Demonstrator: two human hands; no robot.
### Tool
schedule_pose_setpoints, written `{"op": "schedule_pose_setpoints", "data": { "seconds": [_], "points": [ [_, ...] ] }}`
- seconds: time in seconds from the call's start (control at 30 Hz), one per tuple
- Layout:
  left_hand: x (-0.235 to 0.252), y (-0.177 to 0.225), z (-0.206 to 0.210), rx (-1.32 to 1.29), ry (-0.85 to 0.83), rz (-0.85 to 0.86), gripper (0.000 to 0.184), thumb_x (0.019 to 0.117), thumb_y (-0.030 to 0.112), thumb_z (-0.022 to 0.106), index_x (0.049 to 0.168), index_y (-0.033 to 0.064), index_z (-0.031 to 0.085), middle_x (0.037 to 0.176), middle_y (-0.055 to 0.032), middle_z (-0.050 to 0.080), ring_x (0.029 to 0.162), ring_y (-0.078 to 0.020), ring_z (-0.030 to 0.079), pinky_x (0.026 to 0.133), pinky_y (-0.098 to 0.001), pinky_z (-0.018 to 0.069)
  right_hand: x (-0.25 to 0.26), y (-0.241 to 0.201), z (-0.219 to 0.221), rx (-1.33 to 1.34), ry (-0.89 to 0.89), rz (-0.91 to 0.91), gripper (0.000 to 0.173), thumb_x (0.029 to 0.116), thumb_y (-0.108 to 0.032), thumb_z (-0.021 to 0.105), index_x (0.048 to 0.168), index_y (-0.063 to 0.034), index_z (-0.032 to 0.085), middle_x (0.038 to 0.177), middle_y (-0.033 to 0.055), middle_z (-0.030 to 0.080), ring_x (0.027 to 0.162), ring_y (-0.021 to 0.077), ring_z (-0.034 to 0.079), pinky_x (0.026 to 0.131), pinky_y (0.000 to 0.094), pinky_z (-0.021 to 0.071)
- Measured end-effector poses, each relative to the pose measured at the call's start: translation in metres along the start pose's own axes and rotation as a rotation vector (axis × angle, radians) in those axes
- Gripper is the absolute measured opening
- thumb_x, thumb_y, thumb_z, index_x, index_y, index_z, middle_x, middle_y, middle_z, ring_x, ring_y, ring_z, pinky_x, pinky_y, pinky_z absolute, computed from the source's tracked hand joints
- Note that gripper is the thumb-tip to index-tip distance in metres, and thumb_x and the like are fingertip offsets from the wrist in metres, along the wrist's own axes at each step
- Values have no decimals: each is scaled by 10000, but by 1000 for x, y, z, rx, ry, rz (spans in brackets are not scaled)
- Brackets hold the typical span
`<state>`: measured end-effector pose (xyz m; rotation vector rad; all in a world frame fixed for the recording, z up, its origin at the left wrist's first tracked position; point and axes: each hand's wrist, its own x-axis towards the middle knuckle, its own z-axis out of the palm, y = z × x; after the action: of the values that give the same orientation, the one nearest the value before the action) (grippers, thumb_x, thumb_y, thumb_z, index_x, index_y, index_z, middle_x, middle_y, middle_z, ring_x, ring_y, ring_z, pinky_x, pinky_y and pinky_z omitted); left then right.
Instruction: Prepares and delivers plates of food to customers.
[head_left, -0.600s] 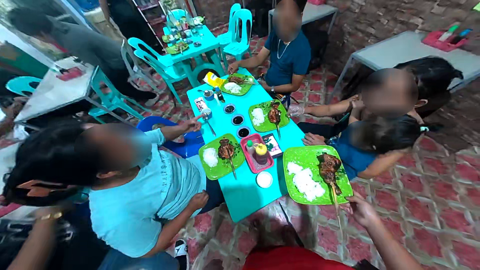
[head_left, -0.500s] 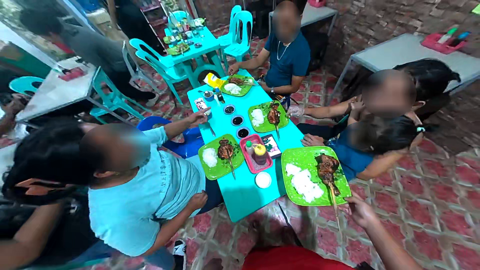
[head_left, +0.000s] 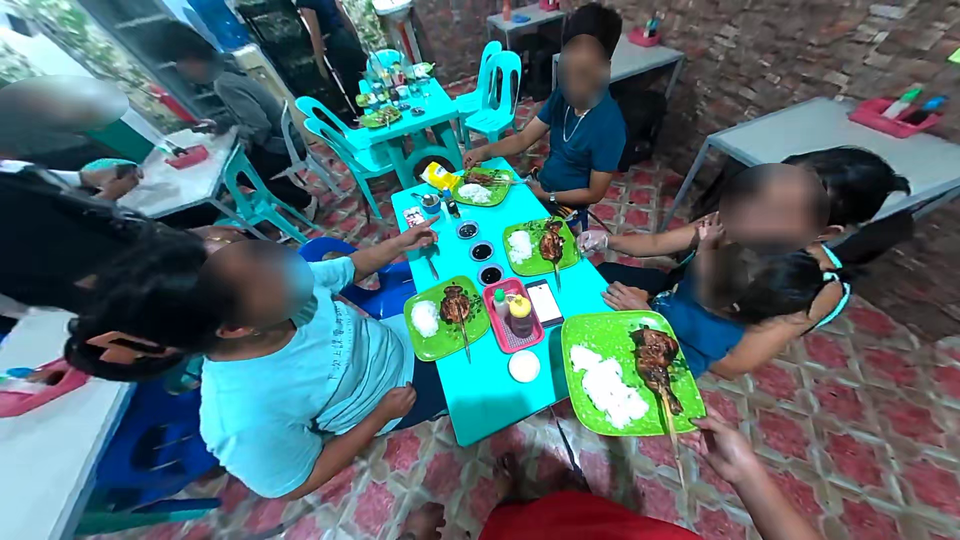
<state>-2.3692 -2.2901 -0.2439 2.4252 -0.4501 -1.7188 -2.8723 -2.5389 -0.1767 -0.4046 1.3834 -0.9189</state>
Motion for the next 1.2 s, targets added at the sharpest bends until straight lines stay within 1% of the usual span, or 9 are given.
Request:
{"op": "schedule_pose_setpoints", "data": {
  "seconds": [0.13,0.3,0.57,0.73,0.87,0.93,1.0,1.07,1.2],
  "points": [
    [-3,2,0,-34,3,-10,403,1105,150,452,1453,-48,490,1358,-277,605,1205,-367,631,1035,-488,483,-5,-1,-3,-1,-21,2,414,998,-12,387,1393,-108,462,943,96,673,668,171,681,544,331,578],
    [-12,6,0,63,-15,27,399,1096,164,475,1433,-43,524,1349,-273,616,1231,-383,619,1068,-504,466,-9,-1,-5,-43,-66,-29,405,995,-18,365,1383,-96,452,883,79,671,619,148,653,518,313,560],
    [-10,4,3,37,3,36,401,1083,167,510,1437,-22,522,1344,-249,622,1210,-361,630,1048,-494,483,-13,1,-4,-29,-66,-25,358,987,-21,391,1317,-105,503,869,69,678,616,147,664,502,317,564],
    [-12,0,7,103,-6,35,415,1076,204,524,1428,-16,541,1340,-247,633,1230,-367,630,1073,-507,474,-12,0,-1,-44,-87,-25,377,972,-27,394,1327,-122,480,908,67,684,643,147,678,512,316,572],
    [-8,-5,9,164,-43,39,417,1080,221,517,1425,-11,546,1348,-244,626,1232,-370,623,1077,-514,467,-12,1,-2,-47,-91,-29,355,976,-33,388,1299,-125,503,871,60,685,613,141,668,498,309,566],
    [-5,-6,9,208,-62,45,419,1080,239,508,1418,-3,557,1349,-240,626,1241,-365,620,1082,-519,464,-19,-2,1,-64,-106,-24,355,982,-24,363,1299,-131,481,848,50,683,595,131,662,487,299,559],
    [-4,-8,8,215,-70,56,425,1084,241,492,1420,-13,553,1358,-251,618,1246,-374,615,1084,-528,457,-24,-7,7,-102,-142,-14,363,989,-26,335,1312,-153,440,858,25,679,612,114,669,509,289,566],
    [1,-7,8,175,-58,62,425,1084,232,492,1422,-20,546,1352,-256,616,1232,-374,616,1072,-524,461,-25,-10,7,-118,-168,-27,367,984,-30,335,1312,-157,438,872,16,684,639,111,681,533,291,578],
    [2,2,14,123,-56,67,426,1083,219,501,1436,-19,531,1366,-250,611,1243,-367,610,1079,-505,455,-18,-11,2,-95,-168,-47,388,957,-30,373,1321,-132,461,864,57,690,619,146,675,517,320,576]
  ]
}}
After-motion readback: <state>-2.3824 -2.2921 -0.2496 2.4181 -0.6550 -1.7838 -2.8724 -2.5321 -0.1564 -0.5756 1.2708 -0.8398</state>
